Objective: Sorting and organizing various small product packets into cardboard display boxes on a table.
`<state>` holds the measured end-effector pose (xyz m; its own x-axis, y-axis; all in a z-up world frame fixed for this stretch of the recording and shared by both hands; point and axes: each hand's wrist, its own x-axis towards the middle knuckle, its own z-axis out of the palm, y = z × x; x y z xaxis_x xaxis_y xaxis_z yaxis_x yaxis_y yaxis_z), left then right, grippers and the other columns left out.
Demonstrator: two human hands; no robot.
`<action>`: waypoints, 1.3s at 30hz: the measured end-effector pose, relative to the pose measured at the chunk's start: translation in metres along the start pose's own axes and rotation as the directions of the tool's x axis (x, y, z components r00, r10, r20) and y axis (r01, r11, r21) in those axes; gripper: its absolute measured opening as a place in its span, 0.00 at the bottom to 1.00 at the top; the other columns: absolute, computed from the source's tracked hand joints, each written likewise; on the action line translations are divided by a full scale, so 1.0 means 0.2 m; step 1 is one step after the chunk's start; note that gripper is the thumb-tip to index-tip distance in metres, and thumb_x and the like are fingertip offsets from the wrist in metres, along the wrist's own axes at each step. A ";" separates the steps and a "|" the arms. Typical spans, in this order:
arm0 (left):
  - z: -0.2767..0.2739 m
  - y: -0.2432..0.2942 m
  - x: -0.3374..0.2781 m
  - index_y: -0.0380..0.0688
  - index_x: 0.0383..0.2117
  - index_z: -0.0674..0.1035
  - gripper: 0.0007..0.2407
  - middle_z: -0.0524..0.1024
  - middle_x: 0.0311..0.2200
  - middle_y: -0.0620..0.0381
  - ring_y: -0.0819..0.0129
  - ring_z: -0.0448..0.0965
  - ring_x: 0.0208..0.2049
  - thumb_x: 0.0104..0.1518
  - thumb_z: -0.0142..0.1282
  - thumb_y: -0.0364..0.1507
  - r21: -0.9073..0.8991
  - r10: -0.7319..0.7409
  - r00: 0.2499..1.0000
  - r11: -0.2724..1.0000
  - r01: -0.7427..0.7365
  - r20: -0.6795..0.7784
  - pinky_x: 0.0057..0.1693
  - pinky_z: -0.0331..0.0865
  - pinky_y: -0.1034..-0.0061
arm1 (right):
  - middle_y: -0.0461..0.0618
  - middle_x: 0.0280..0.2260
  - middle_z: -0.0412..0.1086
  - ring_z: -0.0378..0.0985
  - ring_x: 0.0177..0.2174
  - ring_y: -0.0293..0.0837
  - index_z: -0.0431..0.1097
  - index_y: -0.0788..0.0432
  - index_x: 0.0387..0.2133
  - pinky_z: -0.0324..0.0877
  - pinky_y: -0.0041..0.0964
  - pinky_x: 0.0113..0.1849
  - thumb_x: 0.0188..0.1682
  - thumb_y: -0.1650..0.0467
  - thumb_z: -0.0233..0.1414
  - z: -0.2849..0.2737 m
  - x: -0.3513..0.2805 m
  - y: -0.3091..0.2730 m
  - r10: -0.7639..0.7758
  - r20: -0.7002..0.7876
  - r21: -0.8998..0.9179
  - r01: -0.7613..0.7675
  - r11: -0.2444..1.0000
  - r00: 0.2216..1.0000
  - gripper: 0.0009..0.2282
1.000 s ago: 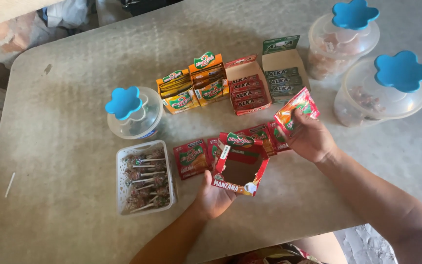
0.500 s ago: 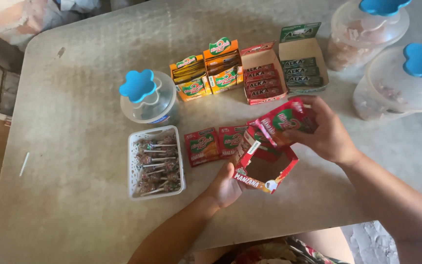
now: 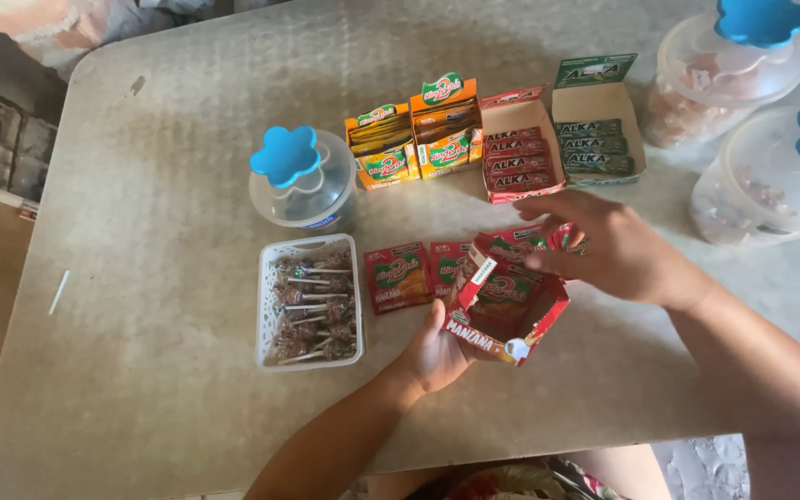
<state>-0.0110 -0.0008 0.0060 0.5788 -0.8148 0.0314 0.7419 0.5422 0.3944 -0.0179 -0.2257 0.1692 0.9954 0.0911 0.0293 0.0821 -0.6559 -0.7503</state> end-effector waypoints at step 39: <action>0.10 0.09 0.03 0.32 0.38 0.75 0.09 0.77 0.37 0.42 0.63 0.76 0.40 0.61 0.44 0.27 0.524 0.659 0.725 0.698 -0.488 -0.202 0.50 0.71 0.65 | 0.62 0.35 0.75 0.78 0.37 0.60 0.70 0.53 0.46 0.75 0.50 0.35 0.41 0.70 0.57 0.20 -0.02 0.01 0.031 0.086 -0.103 -0.022 0.994 0.996 0.17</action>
<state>-0.0021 0.0000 0.0316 0.9766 -0.1919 0.0965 0.0581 0.6686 0.7413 -0.0229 -0.1973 0.1401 0.9896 0.1347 -0.0508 0.0646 -0.7312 -0.6791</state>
